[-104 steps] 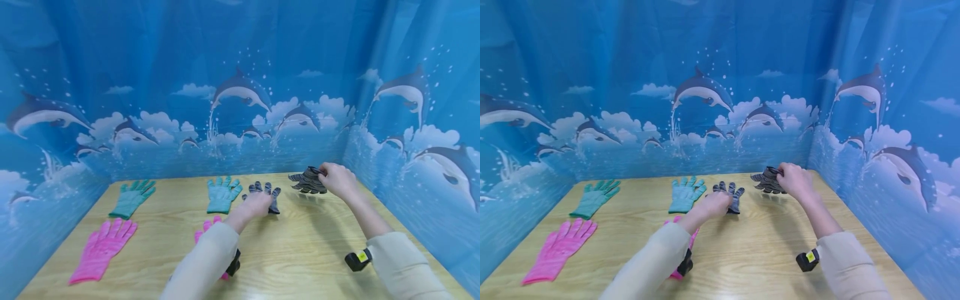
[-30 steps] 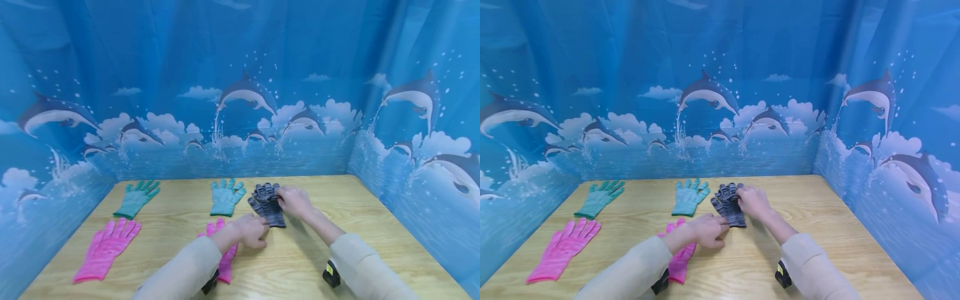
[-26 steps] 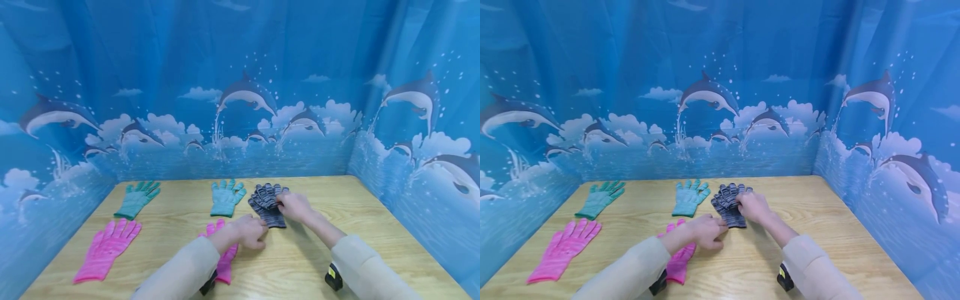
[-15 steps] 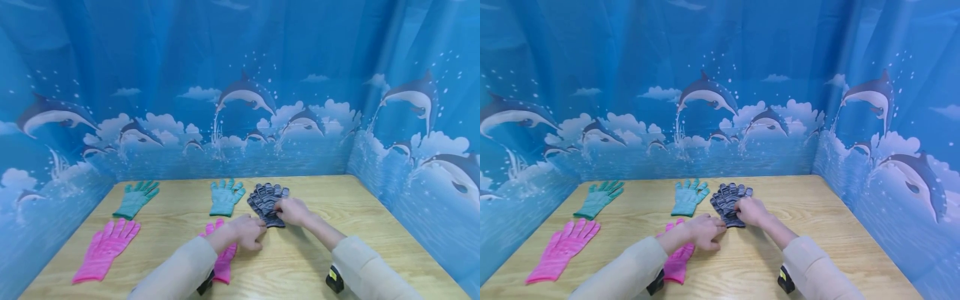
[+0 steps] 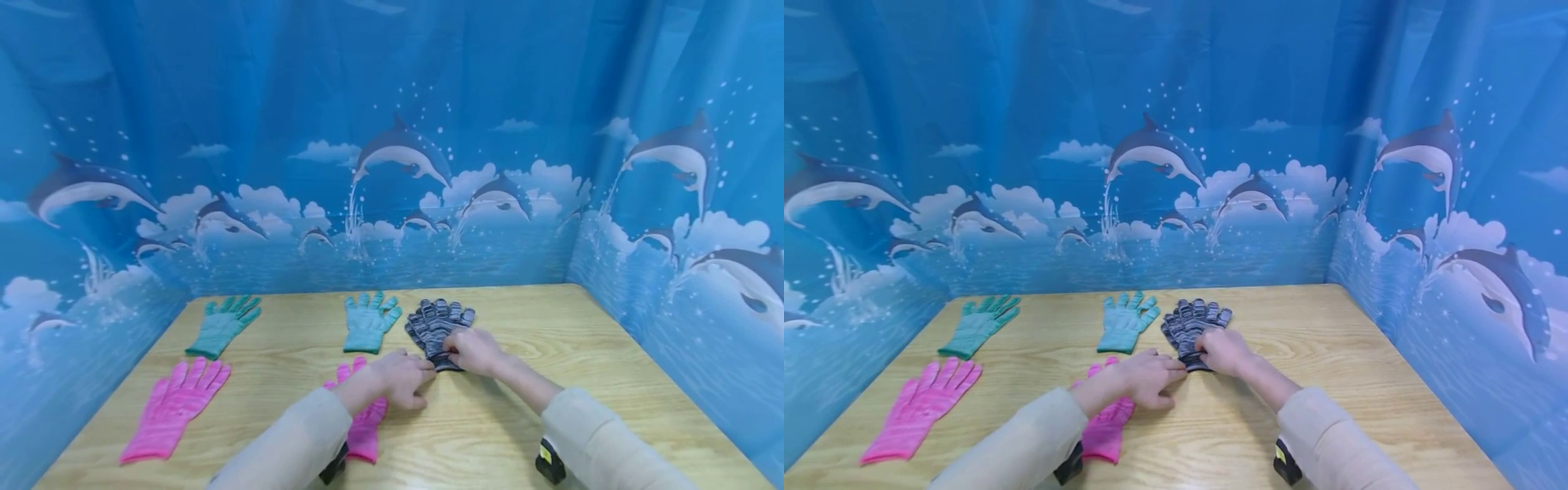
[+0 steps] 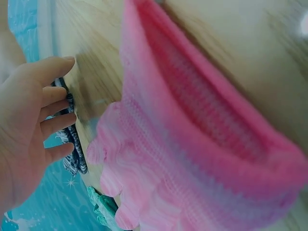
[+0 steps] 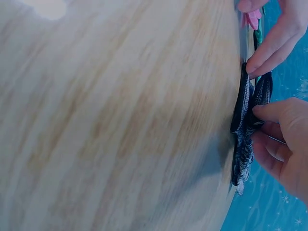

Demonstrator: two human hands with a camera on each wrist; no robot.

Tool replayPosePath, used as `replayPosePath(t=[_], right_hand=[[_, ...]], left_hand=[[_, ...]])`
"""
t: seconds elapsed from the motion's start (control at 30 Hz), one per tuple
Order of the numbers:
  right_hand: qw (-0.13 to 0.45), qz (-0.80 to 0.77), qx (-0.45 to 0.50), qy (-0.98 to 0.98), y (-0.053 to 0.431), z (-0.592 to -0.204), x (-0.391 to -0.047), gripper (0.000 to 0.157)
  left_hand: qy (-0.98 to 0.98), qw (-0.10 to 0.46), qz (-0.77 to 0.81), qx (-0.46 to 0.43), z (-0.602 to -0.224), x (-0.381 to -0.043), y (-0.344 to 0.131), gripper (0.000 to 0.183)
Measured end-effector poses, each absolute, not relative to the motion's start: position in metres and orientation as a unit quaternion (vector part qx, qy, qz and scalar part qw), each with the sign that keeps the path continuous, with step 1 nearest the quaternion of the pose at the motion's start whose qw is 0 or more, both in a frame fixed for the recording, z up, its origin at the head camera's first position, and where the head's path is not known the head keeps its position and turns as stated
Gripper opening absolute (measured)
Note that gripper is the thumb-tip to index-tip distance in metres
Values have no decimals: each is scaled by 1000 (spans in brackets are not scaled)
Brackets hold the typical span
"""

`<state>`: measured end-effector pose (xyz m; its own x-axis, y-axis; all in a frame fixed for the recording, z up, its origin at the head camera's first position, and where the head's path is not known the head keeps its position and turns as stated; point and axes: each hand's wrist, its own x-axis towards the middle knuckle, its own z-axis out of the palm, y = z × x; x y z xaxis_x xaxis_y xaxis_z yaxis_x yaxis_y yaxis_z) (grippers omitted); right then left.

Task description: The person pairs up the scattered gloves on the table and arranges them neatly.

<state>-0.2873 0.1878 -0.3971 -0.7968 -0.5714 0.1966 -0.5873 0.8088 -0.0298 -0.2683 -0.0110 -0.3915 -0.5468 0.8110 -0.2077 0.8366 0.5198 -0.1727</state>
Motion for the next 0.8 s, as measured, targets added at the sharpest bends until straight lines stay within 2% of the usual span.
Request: replayPosePath(t=[0.07, 0.13, 0.27, 0.43, 0.8], right_hand=[[86, 45, 303, -948, 189, -399, -287, 7], [86, 44, 302, -948, 189, -401, -287, 7], [83, 52, 300, -949, 190, -402, -287, 8], [77, 66, 290, -952, 191, -401, -285, 7], [143, 74, 325, -932, 196, -399, -282, 7]], left_hand=[[869, 43, -119, 478, -391, -270, -12, 57], [866, 19, -114, 486, -390, -271, -14, 46], [861, -75, -112, 490, -391, -275, -14, 22], [872, -167, -109, 448, -397, -276, -5, 16], [877, -211, -131, 412, -396, -276, 16, 5]])
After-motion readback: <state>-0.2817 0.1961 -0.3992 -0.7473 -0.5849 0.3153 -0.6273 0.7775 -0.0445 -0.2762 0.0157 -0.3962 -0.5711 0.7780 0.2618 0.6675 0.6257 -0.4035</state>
